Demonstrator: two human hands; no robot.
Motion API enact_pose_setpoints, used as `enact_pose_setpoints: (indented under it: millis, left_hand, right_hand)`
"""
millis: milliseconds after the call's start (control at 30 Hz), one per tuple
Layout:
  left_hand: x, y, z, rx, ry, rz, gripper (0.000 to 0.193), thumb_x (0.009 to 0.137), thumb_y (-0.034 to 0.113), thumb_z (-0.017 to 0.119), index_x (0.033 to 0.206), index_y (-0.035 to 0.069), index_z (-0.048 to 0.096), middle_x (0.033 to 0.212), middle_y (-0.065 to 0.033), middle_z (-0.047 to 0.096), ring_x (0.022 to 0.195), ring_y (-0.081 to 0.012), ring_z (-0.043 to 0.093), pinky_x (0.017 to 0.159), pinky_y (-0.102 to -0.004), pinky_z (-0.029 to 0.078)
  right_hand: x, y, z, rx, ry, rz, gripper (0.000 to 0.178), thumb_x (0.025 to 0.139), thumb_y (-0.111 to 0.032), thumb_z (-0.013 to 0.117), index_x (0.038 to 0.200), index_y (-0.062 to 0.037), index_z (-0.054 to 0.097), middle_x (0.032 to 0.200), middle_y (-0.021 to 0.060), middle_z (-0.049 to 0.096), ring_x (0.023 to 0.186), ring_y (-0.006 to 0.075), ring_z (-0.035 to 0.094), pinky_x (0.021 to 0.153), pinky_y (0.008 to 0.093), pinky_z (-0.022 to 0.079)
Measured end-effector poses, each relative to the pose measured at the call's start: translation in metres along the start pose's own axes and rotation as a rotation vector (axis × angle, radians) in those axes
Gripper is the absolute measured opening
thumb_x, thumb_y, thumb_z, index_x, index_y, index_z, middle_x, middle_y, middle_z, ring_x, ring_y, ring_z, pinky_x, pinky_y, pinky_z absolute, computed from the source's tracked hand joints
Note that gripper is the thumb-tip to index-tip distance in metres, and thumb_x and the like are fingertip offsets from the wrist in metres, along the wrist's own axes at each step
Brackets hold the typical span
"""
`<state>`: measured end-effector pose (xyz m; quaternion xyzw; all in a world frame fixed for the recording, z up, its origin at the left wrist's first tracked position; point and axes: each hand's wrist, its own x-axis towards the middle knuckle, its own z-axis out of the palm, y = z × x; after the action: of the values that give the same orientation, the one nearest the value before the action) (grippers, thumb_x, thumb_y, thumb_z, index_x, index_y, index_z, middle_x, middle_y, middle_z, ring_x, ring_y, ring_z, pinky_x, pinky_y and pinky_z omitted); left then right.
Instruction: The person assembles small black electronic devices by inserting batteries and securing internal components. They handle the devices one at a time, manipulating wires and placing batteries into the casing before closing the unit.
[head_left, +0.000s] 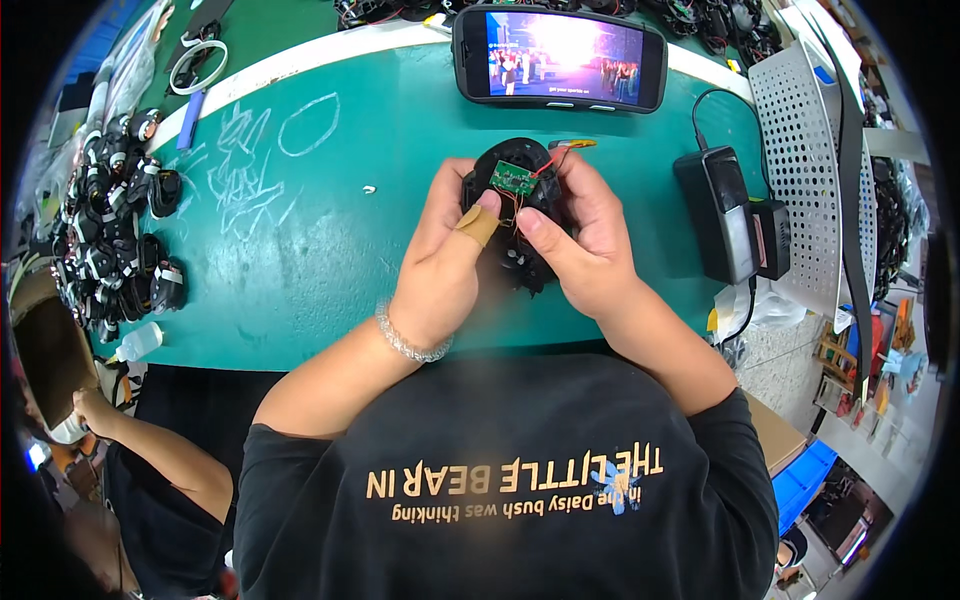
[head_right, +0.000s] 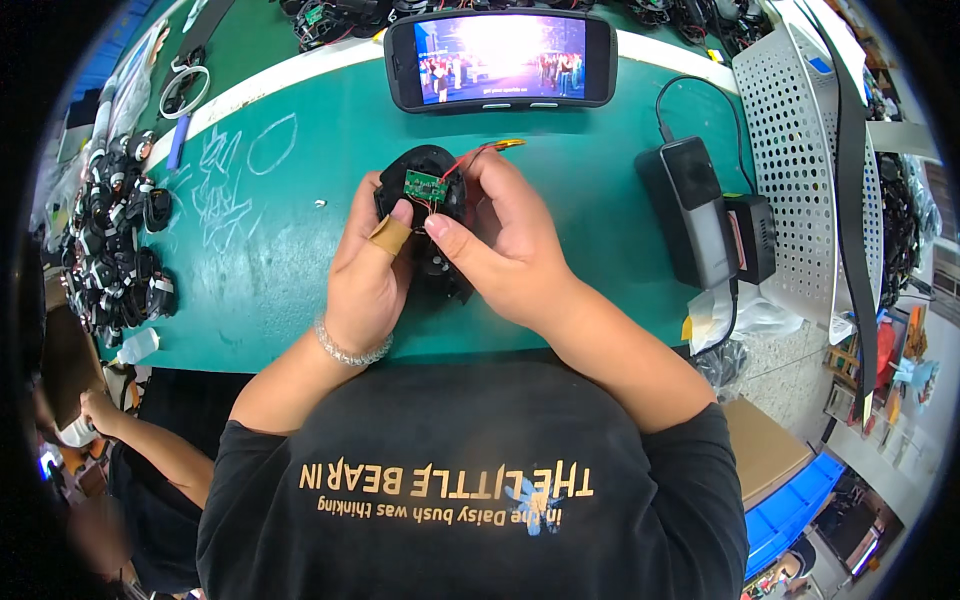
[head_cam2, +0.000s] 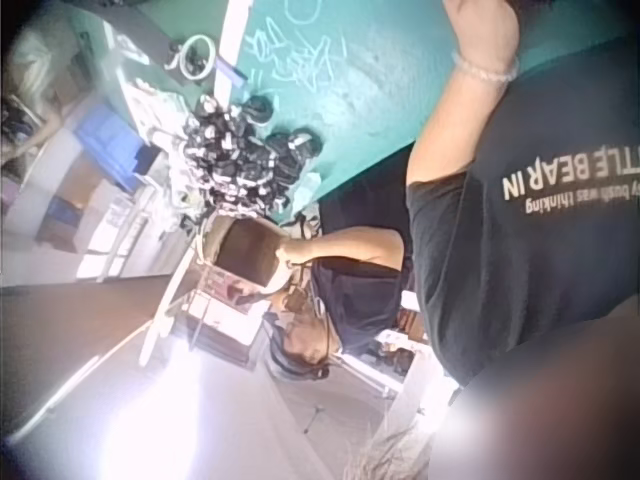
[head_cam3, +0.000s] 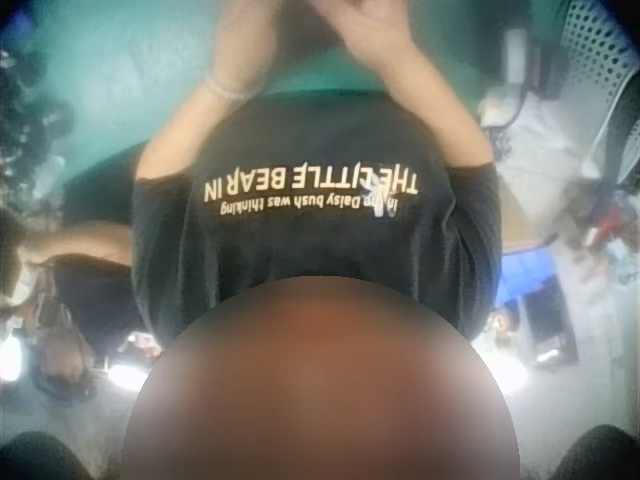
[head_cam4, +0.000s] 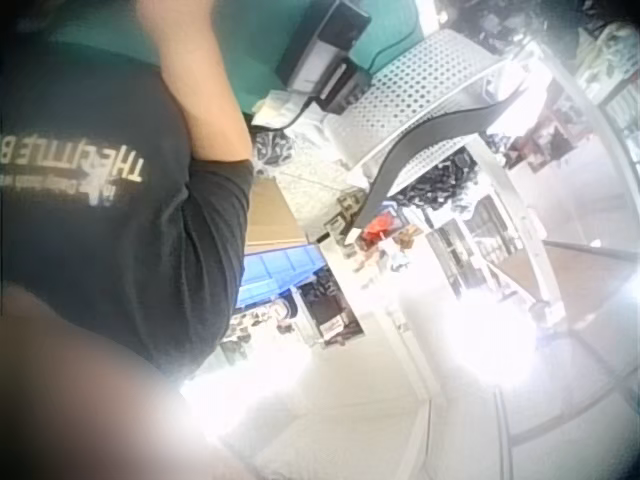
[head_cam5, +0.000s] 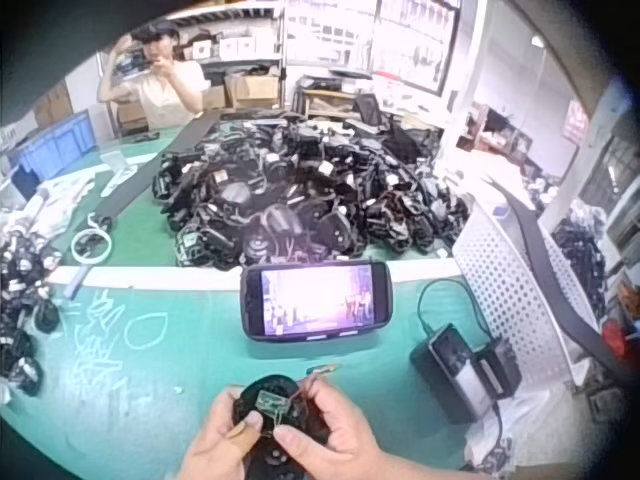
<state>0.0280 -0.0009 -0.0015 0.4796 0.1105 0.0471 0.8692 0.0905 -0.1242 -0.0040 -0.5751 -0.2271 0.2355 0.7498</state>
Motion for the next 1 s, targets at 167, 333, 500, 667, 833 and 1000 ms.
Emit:
enact_pose_setpoints:
  millis: [167, 333, 500, 667, 833, 1000]
  left_hand:
    - [-0.003, -0.003, -0.002, 0.119, -0.035, 0.117, 0.021, 0.095, 0.017, 0.044, 0.109, 0.002, 0.040, 0.102, -0.0059, 0.051, 0.092, -0.0087, 0.046, 0.083, -0.0249, 0.039]
    - [-0.004, -0.003, 0.002, 0.135, -0.025, 0.179, 0.028, 0.090, 0.011, 0.054, 0.111, 0.002, 0.039, 0.102, -0.0059, 0.051, 0.095, -0.0093, 0.047, 0.083, -0.0263, 0.041]
    - [-0.004, -0.002, 0.004, 0.186, 0.004, 0.154, 0.035, 0.085, 0.006, 0.060, 0.113, 0.002, 0.039, 0.102, -0.0049, 0.052, 0.093, -0.0085, 0.049, 0.081, -0.0252, 0.042]
    - [-0.007, 0.007, 0.002, 0.219, 0.018, 0.022, 0.032, 0.084, 0.004, 0.061, 0.110, 0.001, 0.043, 0.100, -0.0036, 0.054, 0.088, -0.0070, 0.051, 0.078, -0.0228, 0.043]
    - [-0.007, 0.010, 0.002, 0.241, -0.032, 0.011, 0.030, 0.082, 0.002, 0.062, 0.108, 0.001, 0.047, 0.099, -0.0027, 0.056, 0.088, -0.0066, 0.052, 0.078, -0.0228, 0.043]
    - [-0.006, 0.008, 0.000, 0.286, -0.079, 0.006, 0.034, 0.079, 0.002, 0.064, 0.109, 0.002, 0.047, 0.099, -0.0039, 0.057, 0.090, -0.0087, 0.053, 0.080, -0.0250, 0.044]
  right_hand:
    - [0.000, -0.001, -0.002, -0.076, -0.019, -0.019, 0.023, 0.086, -0.007, 0.057, 0.106, 0.0011, 0.050, 0.097, 0.0046, 0.048, 0.089, 0.0108, 0.046, 0.080, 0.0267, 0.039]
    - [-0.001, -0.005, -0.001, 0.004, -0.008, 0.042, 0.016, 0.086, -0.006, 0.057, 0.100, -0.0012, 0.051, 0.091, 0.0016, 0.048, 0.086, 0.0082, 0.045, 0.077, 0.0252, 0.040]
    - [-0.004, 0.004, -0.010, -0.025, 0.012, 0.050, 0.016, 0.084, -0.006, 0.059, 0.096, -0.0030, 0.049, 0.090, 0.0016, 0.048, 0.080, 0.0069, 0.043, 0.071, 0.0236, 0.038]
    - [0.001, 0.003, -0.018, -0.403, 0.254, -0.388, 0.028, 0.080, -0.008, 0.061, 0.104, -0.0029, 0.048, 0.096, 0.0057, 0.047, 0.082, 0.0124, 0.043, 0.073, 0.0245, 0.035]
    - [0.004, -0.005, -0.019, -0.468, 0.239, -0.427, 0.029, 0.080, -0.009, 0.060, 0.107, -0.0012, 0.051, 0.102, 0.0077, 0.048, 0.088, 0.0150, 0.044, 0.076, 0.0263, 0.035]
    - [0.002, -0.010, -0.016, -0.401, 0.065, -0.261, 0.018, 0.081, -0.008, 0.060, 0.097, -0.0010, 0.056, 0.084, 0.0041, 0.053, 0.076, 0.0116, 0.045, 0.069, 0.0248, 0.038]
